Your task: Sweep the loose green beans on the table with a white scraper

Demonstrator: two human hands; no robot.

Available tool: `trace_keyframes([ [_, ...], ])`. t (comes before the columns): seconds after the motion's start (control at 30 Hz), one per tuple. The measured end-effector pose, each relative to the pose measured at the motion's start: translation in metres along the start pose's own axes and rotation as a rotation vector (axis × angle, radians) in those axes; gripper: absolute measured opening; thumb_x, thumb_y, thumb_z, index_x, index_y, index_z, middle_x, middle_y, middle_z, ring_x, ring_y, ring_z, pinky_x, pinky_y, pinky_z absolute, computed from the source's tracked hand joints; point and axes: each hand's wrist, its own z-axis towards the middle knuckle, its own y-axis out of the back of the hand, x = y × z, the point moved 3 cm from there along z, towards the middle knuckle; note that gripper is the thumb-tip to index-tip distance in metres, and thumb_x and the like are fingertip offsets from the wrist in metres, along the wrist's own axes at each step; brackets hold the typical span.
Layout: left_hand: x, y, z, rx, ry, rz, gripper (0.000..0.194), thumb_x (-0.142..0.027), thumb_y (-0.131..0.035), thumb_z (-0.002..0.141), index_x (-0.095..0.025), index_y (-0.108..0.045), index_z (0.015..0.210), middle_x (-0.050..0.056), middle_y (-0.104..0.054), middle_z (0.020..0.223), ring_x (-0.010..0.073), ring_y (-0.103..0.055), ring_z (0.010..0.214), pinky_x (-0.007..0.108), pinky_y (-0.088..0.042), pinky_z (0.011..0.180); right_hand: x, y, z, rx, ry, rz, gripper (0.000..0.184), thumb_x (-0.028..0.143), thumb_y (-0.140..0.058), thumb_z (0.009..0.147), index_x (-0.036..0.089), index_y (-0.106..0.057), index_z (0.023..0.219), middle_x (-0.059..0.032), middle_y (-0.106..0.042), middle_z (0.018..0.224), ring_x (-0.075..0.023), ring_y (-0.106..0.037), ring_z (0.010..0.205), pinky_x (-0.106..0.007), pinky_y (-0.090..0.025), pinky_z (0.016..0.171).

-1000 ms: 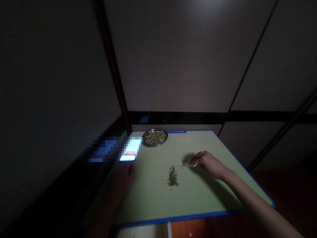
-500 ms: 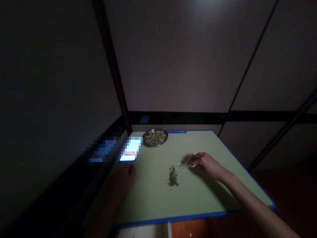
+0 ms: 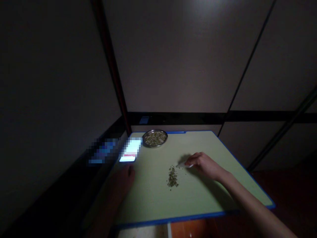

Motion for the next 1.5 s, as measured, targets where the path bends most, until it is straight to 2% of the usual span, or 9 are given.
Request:
trace_keyframes([
  [0.17,0.003,-0.003,0.002,0.0,-0.005,0.02,0.037,-0.037,-0.033,0.096,-0.022,-0.065,0.105,0.008,-0.073,0.086,0.0213,-0.067,0.075,0.029,-0.037,0.061,-0.005,-0.005,-0.003,0.018,-0.022,0.003,0.038,0.003,-0.055,0.082,0.026,-0.074,0.105,-0.0024,-0.076,0.102,-0.0174,-0.068,0.096,-0.031,-0.049,0.087],
  [0.37,0.005,-0.005,0.004,-0.038,-0.024,0.034,0.037,-0.038,-0.035,0.095,-0.021,-0.065,0.107,0.008,-0.074,0.089,0.0218,-0.067,0.079,0.029,-0.039,0.064,-0.004,-0.001,-0.007,0.033,-0.03,0.002,0.039,0.002,-0.054,0.081,0.026,-0.075,0.103,-0.0019,-0.075,0.102,-0.0183,-0.069,0.096,-0.032,-0.048,0.086],
  [0.63,0.003,-0.004,0.004,-0.01,-0.003,0.035,0.038,-0.038,-0.034,0.095,-0.021,-0.066,0.107,0.01,-0.075,0.093,0.0241,-0.069,0.082,0.03,-0.04,0.064,0.0,-0.002,-0.005,0.042,-0.023,-0.012,0.049,-0.004,-0.051,0.077,0.027,-0.075,0.108,-0.0032,-0.075,0.104,-0.0174,-0.068,0.097,-0.032,-0.047,0.091],
  [0.77,0.004,-0.005,0.005,0.0,-0.008,0.014,0.04,-0.038,-0.031,0.095,-0.022,-0.065,0.108,0.01,-0.075,0.092,0.0253,-0.069,0.083,0.031,-0.041,0.064,-0.001,0.0,-0.007,0.069,-0.003,-0.008,0.041,0.0,-0.055,0.081,0.026,-0.075,0.105,-0.0044,-0.076,0.103,-0.0175,-0.069,0.097,-0.032,-0.048,0.091],
  [0.9,0.005,-0.006,0.005,-0.001,-0.009,0.004,0.041,-0.04,-0.03,0.095,-0.022,-0.066,0.105,0.01,-0.075,0.093,0.0257,-0.069,0.083,0.032,-0.042,0.066,0.0,0.007,-0.013,0.103,-0.023,0.006,0.041,0.0,-0.052,0.082,0.026,-0.076,0.103,-0.0034,-0.076,0.1,-0.017,-0.07,0.095,-0.032,-0.05,0.089],
  [1.2,0.002,-0.005,0.004,-0.015,-0.004,0.01,0.039,-0.039,-0.033,0.093,-0.021,-0.066,0.106,0.01,-0.074,0.093,0.0259,-0.068,0.082,0.032,-0.042,0.065,0.015,0.024,-0.037,0.154,-0.074,0.033,0.033,0.01,-0.05,0.092,0.025,-0.077,0.1,-0.0035,-0.077,0.1,-0.0175,-0.07,0.095,-0.032,-0.05,0.089],
  [1.37,0.004,-0.007,0.006,-0.02,-0.007,0.0,0.041,-0.04,-0.031,0.094,-0.022,-0.066,0.103,0.009,-0.074,0.089,0.0256,-0.068,0.08,0.032,-0.041,0.062,0.019,0.024,-0.025,0.123,-0.073,-0.033,0.041,0.004,-0.049,0.089,0.029,-0.074,0.11,-0.0029,-0.076,0.103,-0.0178,-0.069,0.098,-0.032,-0.049,0.09],
  [1.5,0.005,-0.006,0.006,-0.012,-0.005,0.007,0.044,-0.041,-0.028,0.095,-0.021,-0.066,0.105,0.01,-0.075,0.091,0.0255,-0.068,0.08,0.032,-0.041,0.063,0.019,0.013,-0.01,0.096,-0.037,-0.034,0.042,0.001,-0.052,0.085,0.028,-0.075,0.108,-0.003,-0.076,0.102,-0.0166,-0.068,0.099,-0.031,-0.047,0.092],
])
